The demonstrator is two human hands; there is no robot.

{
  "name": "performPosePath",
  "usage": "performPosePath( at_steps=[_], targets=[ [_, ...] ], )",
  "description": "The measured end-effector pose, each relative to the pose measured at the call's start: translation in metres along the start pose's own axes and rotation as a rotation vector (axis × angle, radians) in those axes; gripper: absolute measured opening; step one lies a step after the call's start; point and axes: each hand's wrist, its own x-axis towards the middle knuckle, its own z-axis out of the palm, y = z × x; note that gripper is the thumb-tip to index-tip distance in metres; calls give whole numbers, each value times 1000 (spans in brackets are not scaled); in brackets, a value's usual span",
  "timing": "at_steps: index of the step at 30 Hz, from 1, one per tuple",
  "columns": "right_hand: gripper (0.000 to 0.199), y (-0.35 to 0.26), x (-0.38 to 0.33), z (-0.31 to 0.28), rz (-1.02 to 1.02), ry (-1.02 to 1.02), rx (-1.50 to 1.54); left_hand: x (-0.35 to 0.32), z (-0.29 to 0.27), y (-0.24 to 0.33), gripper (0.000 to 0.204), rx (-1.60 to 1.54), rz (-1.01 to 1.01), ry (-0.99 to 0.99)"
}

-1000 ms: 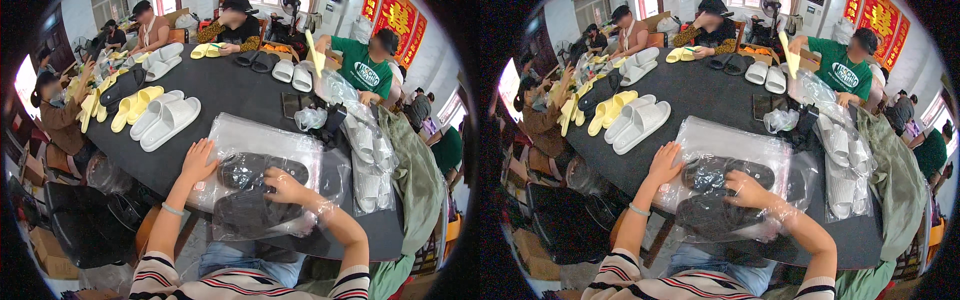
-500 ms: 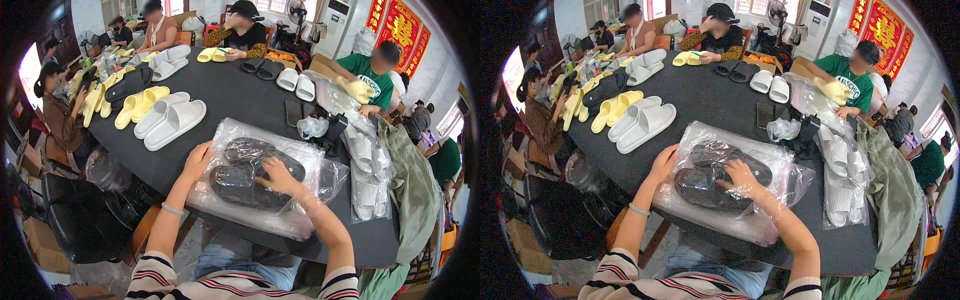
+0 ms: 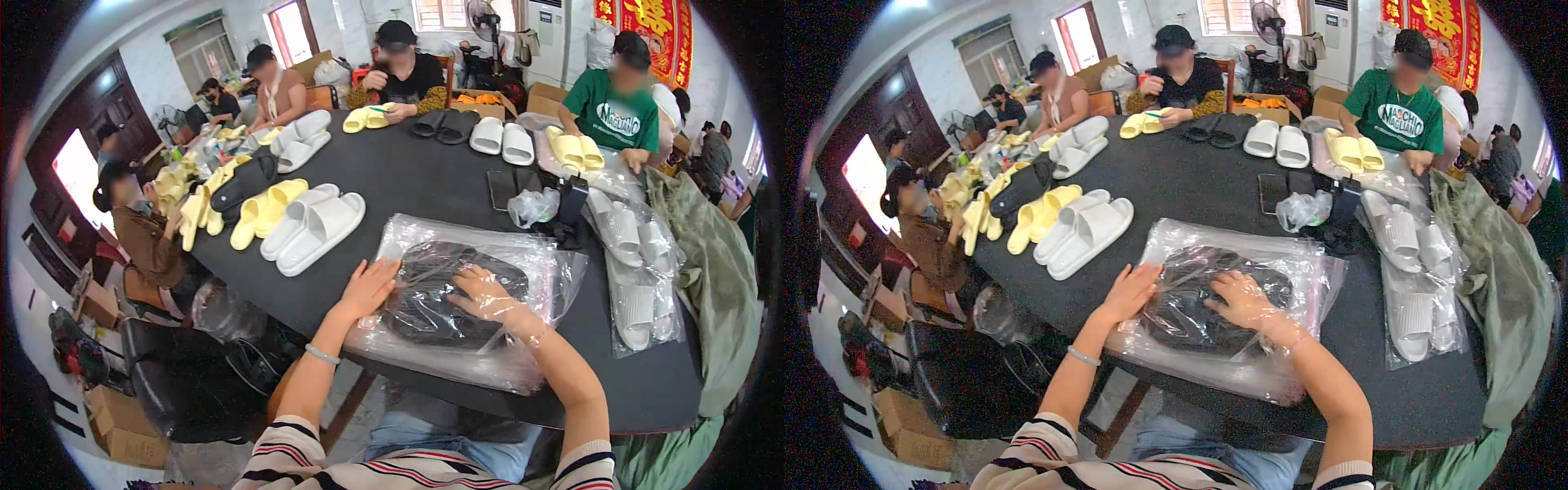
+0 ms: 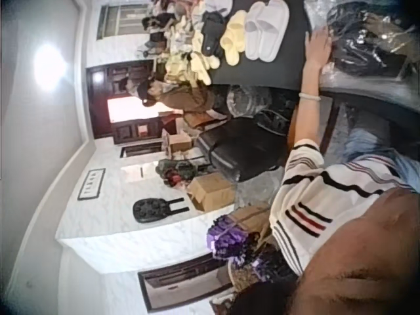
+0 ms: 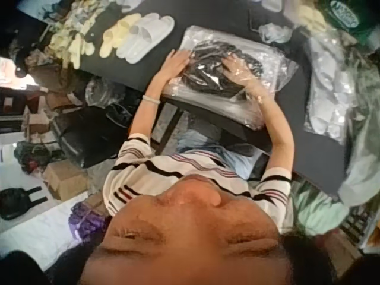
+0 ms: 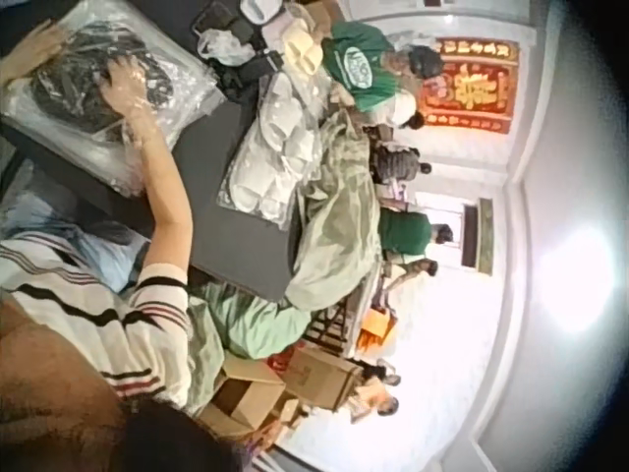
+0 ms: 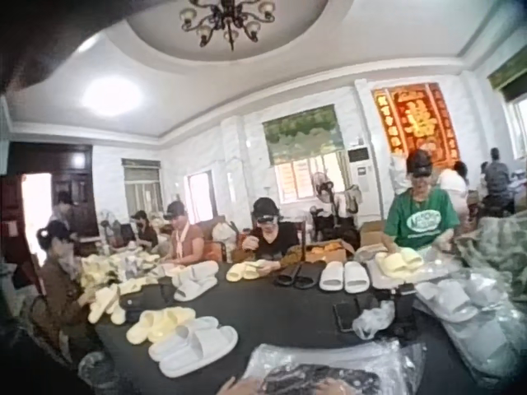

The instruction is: The person packs pairs of slippers into clear plastic bags. They handle black, white, and yellow slippers, placing each pair into a bag and arranging them on the table. The task involves repetitive pick-and-place actions with no tools used.

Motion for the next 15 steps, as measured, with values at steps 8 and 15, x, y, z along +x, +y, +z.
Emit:
performPosePath(
  at_steps=[8, 15],
  targets=[
    [35, -9, -3, -1, -21, 95, -20, -2, -3, -3, 60, -318, -29, 120],
    [34, -8, 14, 6, -107, 157, -17, -7, -3, -9, 43, -1052, -191, 280]
  ],
)
